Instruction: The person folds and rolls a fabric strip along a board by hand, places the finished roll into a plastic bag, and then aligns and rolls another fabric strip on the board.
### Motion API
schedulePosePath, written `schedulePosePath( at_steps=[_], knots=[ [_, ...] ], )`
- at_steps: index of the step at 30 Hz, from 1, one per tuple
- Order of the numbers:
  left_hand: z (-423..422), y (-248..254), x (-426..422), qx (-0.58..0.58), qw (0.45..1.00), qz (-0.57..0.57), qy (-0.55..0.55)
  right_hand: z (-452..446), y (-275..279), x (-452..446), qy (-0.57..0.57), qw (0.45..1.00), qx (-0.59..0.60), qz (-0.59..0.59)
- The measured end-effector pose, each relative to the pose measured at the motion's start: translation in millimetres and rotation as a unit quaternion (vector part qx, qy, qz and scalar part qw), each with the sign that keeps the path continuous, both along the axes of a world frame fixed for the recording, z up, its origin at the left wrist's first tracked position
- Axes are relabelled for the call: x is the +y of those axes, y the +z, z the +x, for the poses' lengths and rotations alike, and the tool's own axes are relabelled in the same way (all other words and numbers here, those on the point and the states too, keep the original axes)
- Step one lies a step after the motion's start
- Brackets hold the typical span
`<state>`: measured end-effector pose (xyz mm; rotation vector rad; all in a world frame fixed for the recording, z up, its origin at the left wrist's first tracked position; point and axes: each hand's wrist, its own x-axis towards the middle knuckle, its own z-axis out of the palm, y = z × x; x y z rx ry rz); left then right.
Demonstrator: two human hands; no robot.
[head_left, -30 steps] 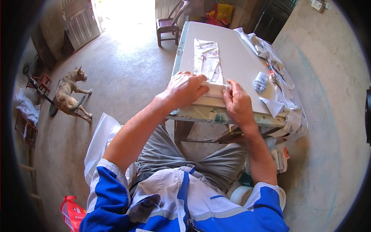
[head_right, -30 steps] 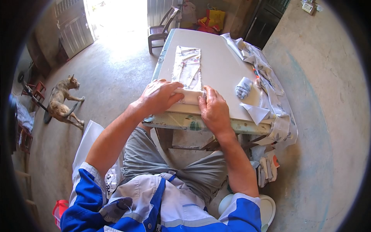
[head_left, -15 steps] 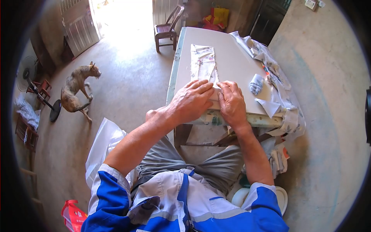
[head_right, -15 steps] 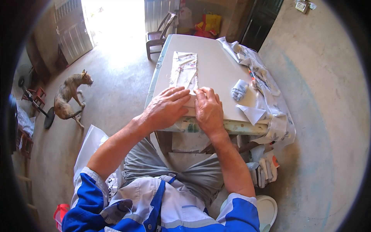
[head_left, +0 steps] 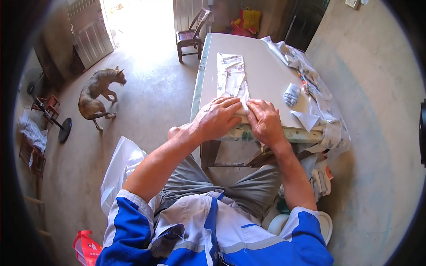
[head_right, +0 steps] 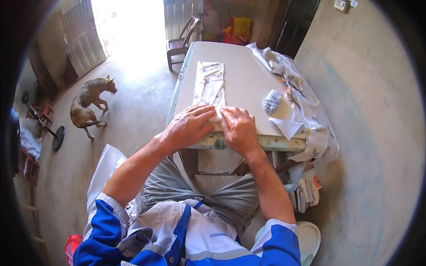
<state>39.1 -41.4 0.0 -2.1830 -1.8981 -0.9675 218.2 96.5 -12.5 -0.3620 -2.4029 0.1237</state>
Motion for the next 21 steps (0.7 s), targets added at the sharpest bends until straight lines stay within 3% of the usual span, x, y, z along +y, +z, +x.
schedulePosePath(
  at_steps=[21],
  knots=[
    [2.5,-10.7,-24.5,0.023,0.996,0.082,0.009,30.9,10.1,-21.0,0.022,0.998,-0.041,0.052]
  ],
)
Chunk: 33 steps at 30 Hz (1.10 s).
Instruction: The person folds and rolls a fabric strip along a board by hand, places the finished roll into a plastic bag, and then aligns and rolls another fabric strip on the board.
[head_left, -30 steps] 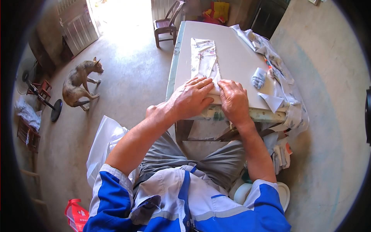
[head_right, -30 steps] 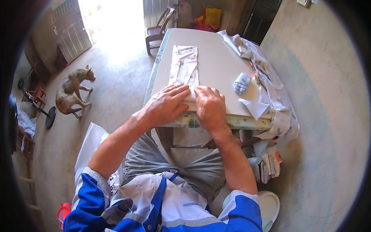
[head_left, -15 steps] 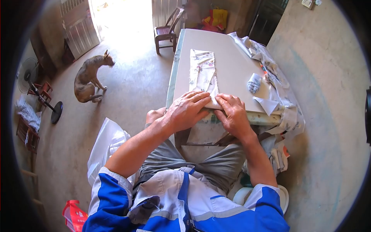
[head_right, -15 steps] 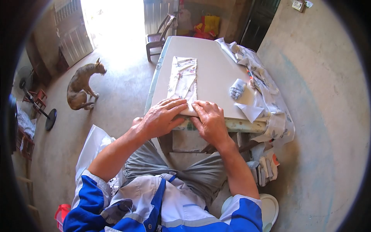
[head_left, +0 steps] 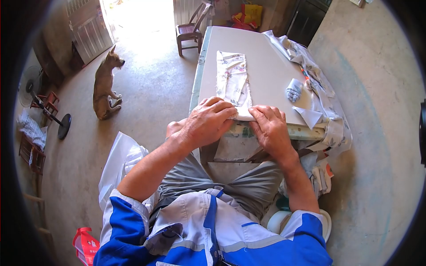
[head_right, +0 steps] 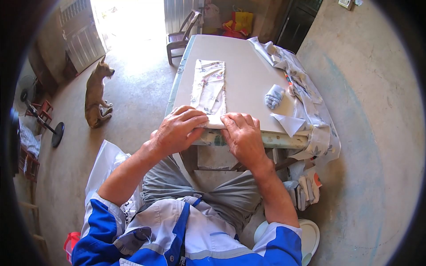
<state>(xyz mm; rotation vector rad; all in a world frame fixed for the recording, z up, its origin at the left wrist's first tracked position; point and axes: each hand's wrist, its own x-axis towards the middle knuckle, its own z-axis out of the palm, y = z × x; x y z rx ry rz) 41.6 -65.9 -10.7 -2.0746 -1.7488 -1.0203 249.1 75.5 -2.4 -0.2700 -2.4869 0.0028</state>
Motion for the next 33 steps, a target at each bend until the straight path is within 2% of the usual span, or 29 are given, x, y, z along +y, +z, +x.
schedulePosePath(
  at_steps=[6,12,18,21,24,30,33],
  knots=[
    [-6.4,4.6,5.5,-0.029,0.999,0.019,-0.013,-4.7,2.7,2.9,0.003,1.0,0.023,-0.007],
    [-13.8,9.2,14.1,-0.057,0.998,-0.008,0.005,-15.0,0.4,11.2,-0.008,0.999,0.039,-0.037],
    [-17.2,10.7,19.9,-0.091,0.996,-0.012,0.016,-25.7,-2.6,21.9,0.009,0.992,0.078,-0.098],
    [-18.0,11.9,22.9,-0.089,0.995,-0.024,0.035,-28.0,1.3,19.6,-0.006,0.985,0.066,-0.157],
    [-17.7,13.1,25.6,-0.076,0.995,-0.028,0.054,-30.3,-0.1,23.0,-0.008,0.984,0.064,-0.168],
    [-16.8,20.0,27.3,-0.128,0.985,-0.083,0.082,-36.2,0.8,22.7,-0.033,0.976,0.063,-0.204],
    [-18.3,19.7,30.3,-0.103,0.985,-0.083,0.11,-38.7,0.2,23.9,-0.05,0.973,0.057,-0.217]
  ],
)
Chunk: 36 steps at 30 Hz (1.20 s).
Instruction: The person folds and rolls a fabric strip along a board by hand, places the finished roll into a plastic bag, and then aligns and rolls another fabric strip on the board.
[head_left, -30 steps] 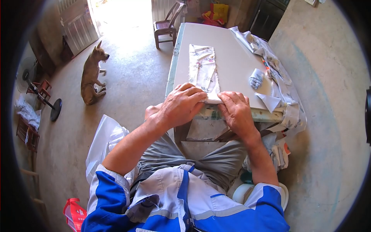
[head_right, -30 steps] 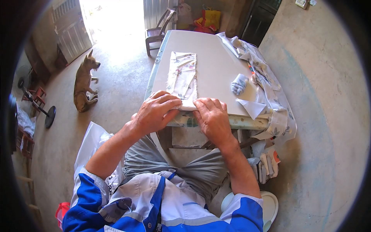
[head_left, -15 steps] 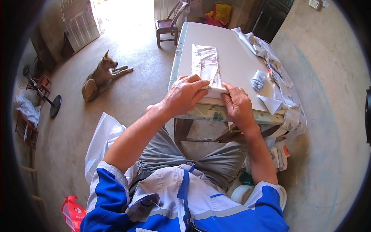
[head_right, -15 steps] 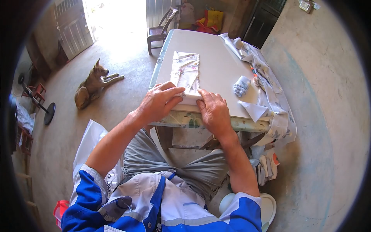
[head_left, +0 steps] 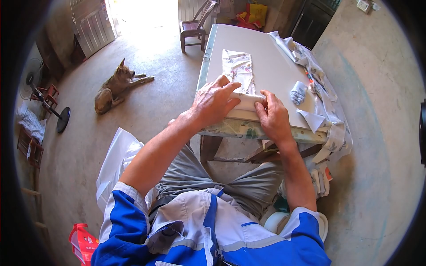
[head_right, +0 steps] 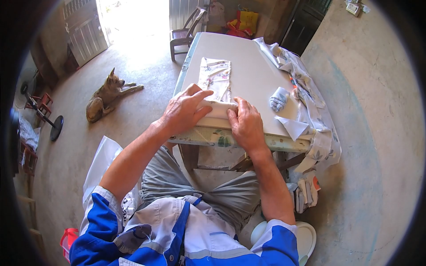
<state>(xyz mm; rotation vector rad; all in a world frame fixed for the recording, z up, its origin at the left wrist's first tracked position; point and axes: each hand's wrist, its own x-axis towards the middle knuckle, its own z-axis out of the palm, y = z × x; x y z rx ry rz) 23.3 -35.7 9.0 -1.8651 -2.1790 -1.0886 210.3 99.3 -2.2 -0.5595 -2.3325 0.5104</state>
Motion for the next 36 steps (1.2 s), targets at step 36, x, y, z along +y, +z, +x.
schedulePosePath(
  at_steps=[36],
  knots=[
    [3.0,-35.0,-4.9,0.108,0.993,-0.015,-0.044,-7.4,-3.9,-26.3,0.09,0.96,-0.164,0.21]
  ],
)
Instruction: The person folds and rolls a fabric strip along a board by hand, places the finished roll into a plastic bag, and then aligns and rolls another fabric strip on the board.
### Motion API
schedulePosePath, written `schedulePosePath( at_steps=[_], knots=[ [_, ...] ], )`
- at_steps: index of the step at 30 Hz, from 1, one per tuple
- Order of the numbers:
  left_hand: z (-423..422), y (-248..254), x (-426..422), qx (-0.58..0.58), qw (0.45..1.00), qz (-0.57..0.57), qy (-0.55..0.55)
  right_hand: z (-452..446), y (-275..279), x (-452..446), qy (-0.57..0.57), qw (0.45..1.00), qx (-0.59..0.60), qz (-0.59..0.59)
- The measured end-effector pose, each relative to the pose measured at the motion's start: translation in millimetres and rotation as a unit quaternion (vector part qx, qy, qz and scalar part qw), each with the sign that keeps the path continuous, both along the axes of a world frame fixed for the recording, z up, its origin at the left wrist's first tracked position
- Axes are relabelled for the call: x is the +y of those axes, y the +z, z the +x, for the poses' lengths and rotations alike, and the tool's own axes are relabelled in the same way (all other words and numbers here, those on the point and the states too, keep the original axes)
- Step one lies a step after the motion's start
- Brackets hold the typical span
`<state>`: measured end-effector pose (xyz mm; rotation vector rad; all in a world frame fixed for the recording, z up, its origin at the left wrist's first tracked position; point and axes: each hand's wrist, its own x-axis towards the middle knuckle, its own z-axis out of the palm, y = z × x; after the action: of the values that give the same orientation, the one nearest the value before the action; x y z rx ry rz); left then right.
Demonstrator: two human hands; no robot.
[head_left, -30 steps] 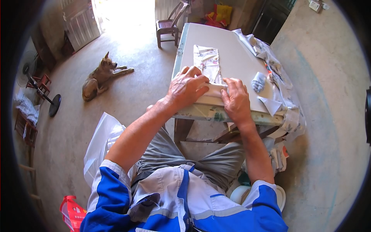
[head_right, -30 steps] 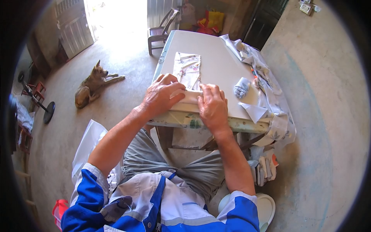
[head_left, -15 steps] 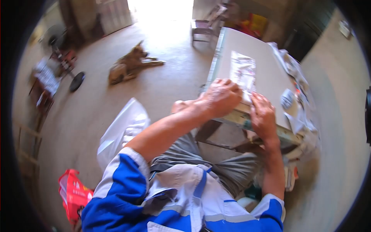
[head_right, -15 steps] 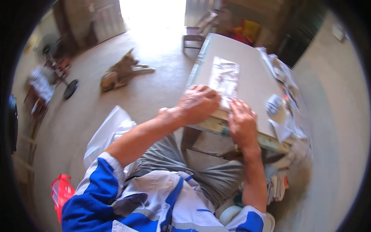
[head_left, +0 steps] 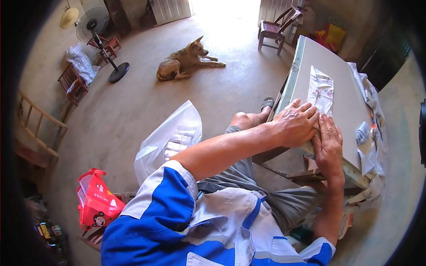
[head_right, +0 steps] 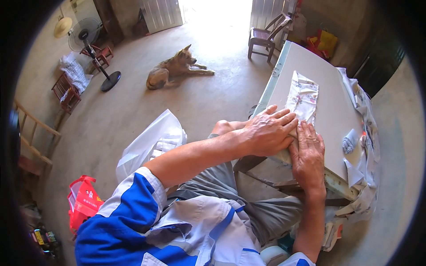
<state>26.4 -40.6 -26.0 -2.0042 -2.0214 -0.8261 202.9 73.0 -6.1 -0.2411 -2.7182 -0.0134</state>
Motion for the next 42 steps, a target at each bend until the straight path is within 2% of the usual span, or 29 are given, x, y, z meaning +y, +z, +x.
schedulePosePath(
  at_steps=[7,10,15,25,33,36,42],
  knots=[
    [6.6,-5.1,0.1,0.003,1.0,-0.011,0.019,16.1,-7.4,15.5,-0.001,1.0,0.018,-0.013],
    [17.5,-4.6,3.6,0.097,0.994,0.009,0.055,14.6,-6.9,13.9,-0.006,1.0,0.02,-0.021],
    [17.7,-8.2,5.4,0.013,0.999,0.026,-0.033,13.4,-6.1,12.1,0.0,0.999,0.027,-0.039],
    [17.2,3.3,-6.7,-0.04,0.997,0.043,-0.039,16.0,-9.3,11.0,0.011,0.998,0.063,-0.014],
    [21.4,-12.4,-7.4,0.025,0.985,0.168,-0.013,20.5,-9.8,-1.4,0.017,0.993,0.114,-0.011],
    [22.4,-8.2,-14.0,0.049,0.987,0.156,-0.01,25.5,-10.9,-2.4,0.007,0.991,0.136,-0.018],
    [24.4,6.0,-21.2,-0.001,0.992,0.122,-0.022,28.6,-10.2,-6.3,-0.011,0.985,0.169,-0.03]
  ],
)
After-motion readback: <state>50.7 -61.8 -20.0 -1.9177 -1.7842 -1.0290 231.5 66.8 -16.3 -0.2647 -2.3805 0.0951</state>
